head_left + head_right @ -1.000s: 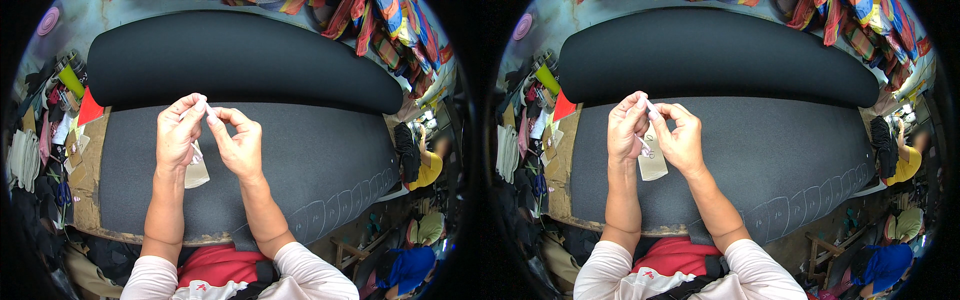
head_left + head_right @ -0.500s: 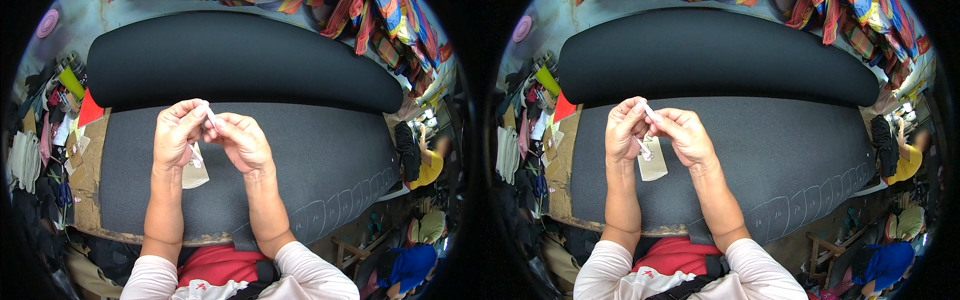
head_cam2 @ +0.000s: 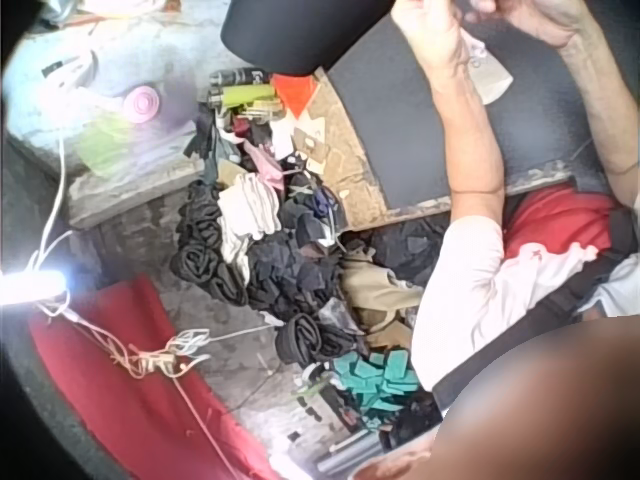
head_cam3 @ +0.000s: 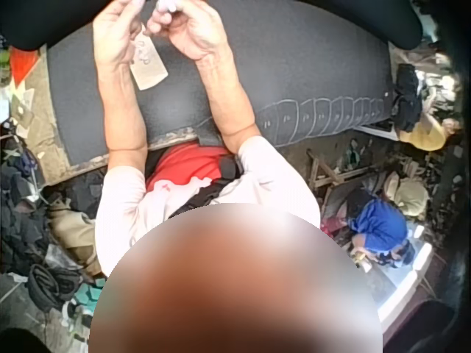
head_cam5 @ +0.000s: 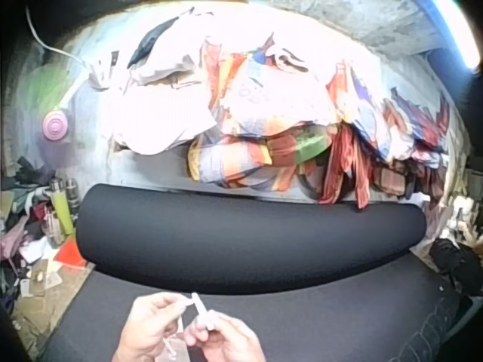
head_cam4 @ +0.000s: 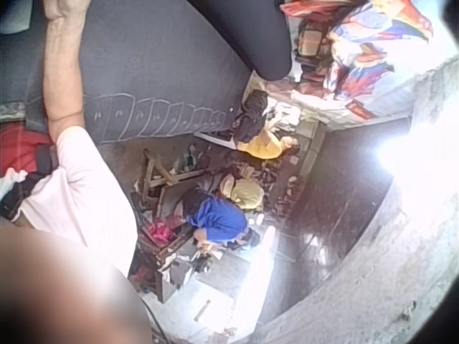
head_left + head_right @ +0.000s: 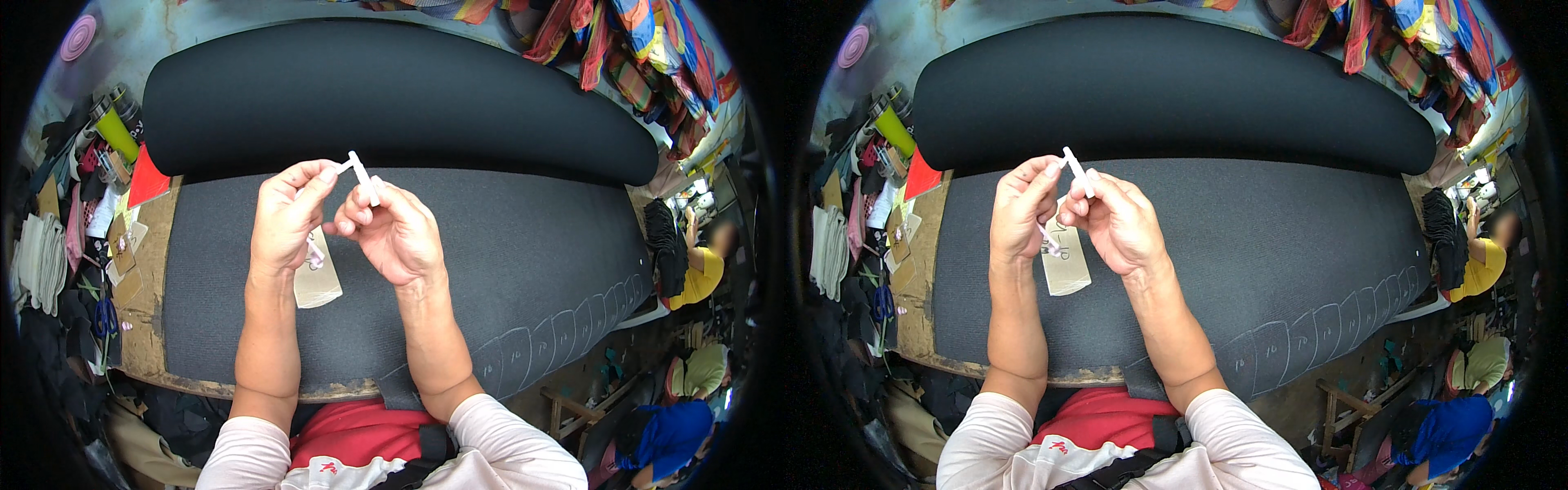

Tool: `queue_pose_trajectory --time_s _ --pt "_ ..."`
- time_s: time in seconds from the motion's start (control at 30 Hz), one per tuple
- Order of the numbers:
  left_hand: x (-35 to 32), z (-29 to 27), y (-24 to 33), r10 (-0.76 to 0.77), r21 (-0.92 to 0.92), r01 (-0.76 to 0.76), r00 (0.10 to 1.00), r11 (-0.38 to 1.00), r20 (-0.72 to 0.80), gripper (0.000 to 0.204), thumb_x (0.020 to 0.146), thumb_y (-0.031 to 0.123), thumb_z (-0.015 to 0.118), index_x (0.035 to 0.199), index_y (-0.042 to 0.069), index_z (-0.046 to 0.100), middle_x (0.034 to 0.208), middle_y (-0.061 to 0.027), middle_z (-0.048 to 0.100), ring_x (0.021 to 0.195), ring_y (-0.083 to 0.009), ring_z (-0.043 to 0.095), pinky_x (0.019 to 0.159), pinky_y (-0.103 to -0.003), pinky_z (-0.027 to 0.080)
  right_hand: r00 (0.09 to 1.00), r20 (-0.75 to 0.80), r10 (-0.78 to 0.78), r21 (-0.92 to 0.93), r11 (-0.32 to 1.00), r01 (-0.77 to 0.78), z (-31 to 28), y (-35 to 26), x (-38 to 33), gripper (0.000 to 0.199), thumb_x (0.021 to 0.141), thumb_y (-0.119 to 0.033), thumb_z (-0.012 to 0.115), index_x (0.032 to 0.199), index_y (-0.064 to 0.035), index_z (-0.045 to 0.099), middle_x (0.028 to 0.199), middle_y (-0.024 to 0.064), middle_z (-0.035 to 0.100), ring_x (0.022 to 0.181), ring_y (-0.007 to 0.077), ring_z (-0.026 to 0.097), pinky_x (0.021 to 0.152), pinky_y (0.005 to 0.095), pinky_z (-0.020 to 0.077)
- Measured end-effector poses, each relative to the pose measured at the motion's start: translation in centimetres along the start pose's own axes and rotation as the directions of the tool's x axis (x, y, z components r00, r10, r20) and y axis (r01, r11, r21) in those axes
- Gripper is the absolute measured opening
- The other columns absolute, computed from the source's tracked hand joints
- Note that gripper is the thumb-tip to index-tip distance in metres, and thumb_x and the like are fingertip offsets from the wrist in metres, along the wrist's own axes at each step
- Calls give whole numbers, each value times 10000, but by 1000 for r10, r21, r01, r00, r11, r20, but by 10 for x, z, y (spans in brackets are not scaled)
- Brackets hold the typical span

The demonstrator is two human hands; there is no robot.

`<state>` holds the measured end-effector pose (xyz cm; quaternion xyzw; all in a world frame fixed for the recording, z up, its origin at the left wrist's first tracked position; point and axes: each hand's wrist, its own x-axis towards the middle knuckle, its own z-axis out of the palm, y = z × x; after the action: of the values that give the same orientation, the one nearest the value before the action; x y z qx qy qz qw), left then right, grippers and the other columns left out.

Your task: The person uses a small paper template and a white chalk marker to trace and label multiple sections on a large black fabric roll. They repeatedly reposition the template, trace outlines, and write numbers inside each marked section.

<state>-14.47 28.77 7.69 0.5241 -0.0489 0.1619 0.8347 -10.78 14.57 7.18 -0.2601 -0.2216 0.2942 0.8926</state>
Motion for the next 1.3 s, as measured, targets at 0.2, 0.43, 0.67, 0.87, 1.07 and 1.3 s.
queue_pose_trajectory --time_s 0.2,0.43,0.67,0.87,1.07,1.3 --pt "-5 9 2 288 214 -266 955 940 -78 420 866 211 660 1194 -32 564 1035 -104 625 925 -164 600 873 -310 463 1000 -18 -2 -226 974 -2 0 2 2 309 962 -234 460 770 -28 585 680 38 512 688 190 542 687 337 459" --pt "-6 5 4 64 -69 -62 998 996 24 239 839 81 670 1052 -26 646 859 -97 664 694 -112 606 640 -251 507 1000 -11 -11 -332 943 7 3 5 1 302 963 -227 473 809 -19 630 690 27 564 665 134 551 669 272 455" --pt "-4 8 -5 166 -61 -178 973 982 -161 165 826 47 676 975 -23 677 812 -93 678 694 -106 615 640 -224 504 672 294 -680 -942 -88 324 12 12 2 148 794 -162 692 883 -47 665 850 50 643 750 177 599 833 333 395" --pt "-4 8 -5 150 -76 -163 976 984 -159 183 829 39 669 998 -30 666 836 -101 680 696 -106 620 639 -220 509 658 389 -645 -918 -212 335 12 12 3 143 744 -109 703 876 -64 671 820 32 659 772 182 605 923 431 302" --pt "-4 8 -2 44 -147 -54 997 988 -71 178 842 46 655 1002 -33 657 804 -89 670 653 -99 603 574 -207 499 726 113 -679 -915 213 342 11 13 4 87 814 -88 662 863 -17 668 779 63 670 703 151 610 742 295 404" --pt "-4 12 -2 -2 -166 -9 998 986 -62 120 872 37 604 964 -32 641 691 -29 602 544 -33 507 452 -156 377 885 -150 -441 -694 684 223 9 13 0 235 942 -169 546 876 27 659 743 49 630 694 105 586 665 239 472"
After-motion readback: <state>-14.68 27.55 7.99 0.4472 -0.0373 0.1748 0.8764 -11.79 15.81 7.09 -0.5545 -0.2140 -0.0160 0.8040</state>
